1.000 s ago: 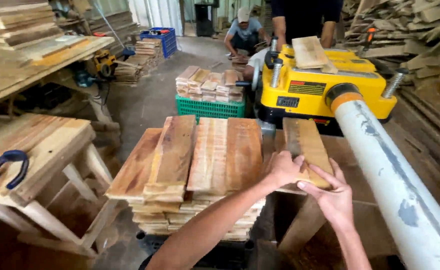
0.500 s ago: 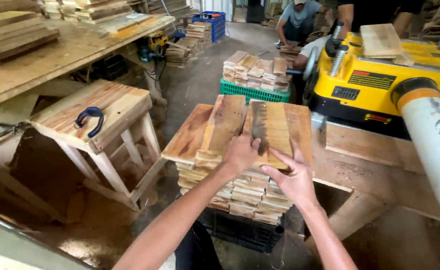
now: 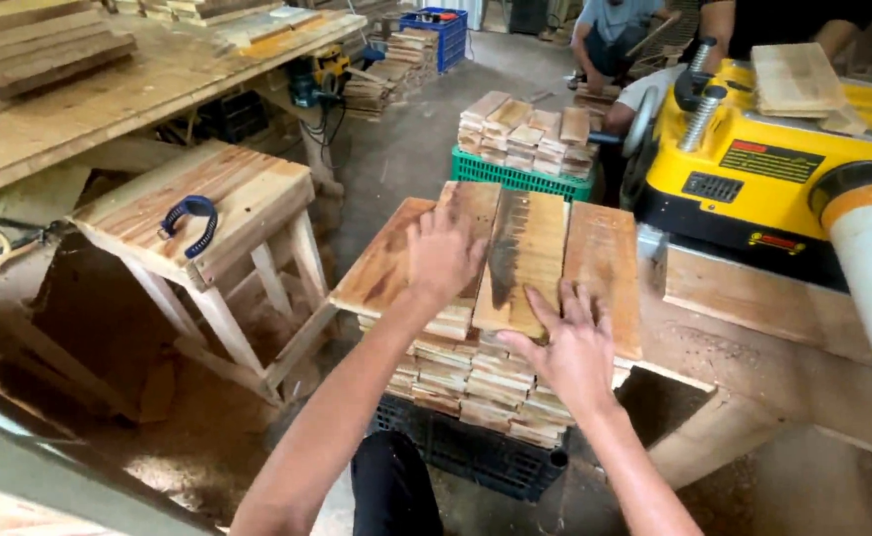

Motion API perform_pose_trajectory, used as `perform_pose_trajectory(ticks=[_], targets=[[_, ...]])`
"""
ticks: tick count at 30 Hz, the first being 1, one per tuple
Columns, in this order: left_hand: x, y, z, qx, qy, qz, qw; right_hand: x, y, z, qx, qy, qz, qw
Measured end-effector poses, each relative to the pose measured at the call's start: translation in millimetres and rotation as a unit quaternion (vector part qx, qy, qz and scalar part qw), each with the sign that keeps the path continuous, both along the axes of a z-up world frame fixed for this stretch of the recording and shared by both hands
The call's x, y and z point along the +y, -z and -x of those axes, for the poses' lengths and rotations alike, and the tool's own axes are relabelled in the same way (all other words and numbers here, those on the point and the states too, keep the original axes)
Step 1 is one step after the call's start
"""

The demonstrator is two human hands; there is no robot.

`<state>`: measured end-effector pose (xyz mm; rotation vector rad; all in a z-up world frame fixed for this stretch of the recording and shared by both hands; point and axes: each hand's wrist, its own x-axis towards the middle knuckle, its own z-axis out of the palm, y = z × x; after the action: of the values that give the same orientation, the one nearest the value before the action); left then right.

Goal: Feeding wooden boards into a thickness planer to smooth the surfaces and achieve uniform thickness.

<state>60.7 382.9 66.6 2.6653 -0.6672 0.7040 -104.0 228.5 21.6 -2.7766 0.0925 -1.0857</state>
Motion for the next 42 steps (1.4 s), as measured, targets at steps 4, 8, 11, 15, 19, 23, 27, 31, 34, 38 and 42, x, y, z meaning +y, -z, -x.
perform_pose_trajectory(ticks=[4, 8, 11, 15, 19, 23, 27, 31, 34, 38, 42], targets=[[6, -17, 5, 0.313, -0.055, 0.06, 0.946, 7, 4, -8, -0.018, 0.019, 0.04, 0.999], [-5, -2, -8, 0.253, -0.066, 0.039, 0.964, 10, 5, 2, -0.041, -0.023, 0.028, 0.998], [-8, 2, -31, 0.208, -0.052, 0.033, 0.976, 4, 20, -12, -0.074, -0.037, 0.045, 0.996], [-10, 4, -47, 0.225, -0.023, 0.031, 0.974, 0, 31, -23, -0.102, -0.066, 0.024, 0.992], [6, -54, 23, 0.277, -0.015, -0.003, 0.961, 3, 27, -16, -0.086, -0.068, 0.0, 0.994], [4, -59, 29, 0.32, -0.009, 0.014, 0.947, 3, 10, -4, -0.063, -0.101, -0.05, 0.992], [-22, -20, 15, 0.232, -0.011, -0.061, 0.971, -5, 8, 6, -0.052, -0.14, -0.089, 0.985], [-53, 2, 7, 0.156, 0.074, -0.153, 0.973, -8, -2, 29, -0.037, -0.15, -0.084, 0.984], [-71, -6, 30, 0.212, 0.108, -0.165, 0.957, -18, -15, 49, -0.059, -0.166, -0.091, 0.98], [-106, -2, 64, 0.21, 0.185, -0.197, 0.939, -48, -6, 68, -0.075, -0.135, -0.124, 0.98], [-135, -27, 108, 0.229, 0.232, -0.204, 0.923, -105, 19, 84, -0.099, -0.075, -0.206, 0.971]])
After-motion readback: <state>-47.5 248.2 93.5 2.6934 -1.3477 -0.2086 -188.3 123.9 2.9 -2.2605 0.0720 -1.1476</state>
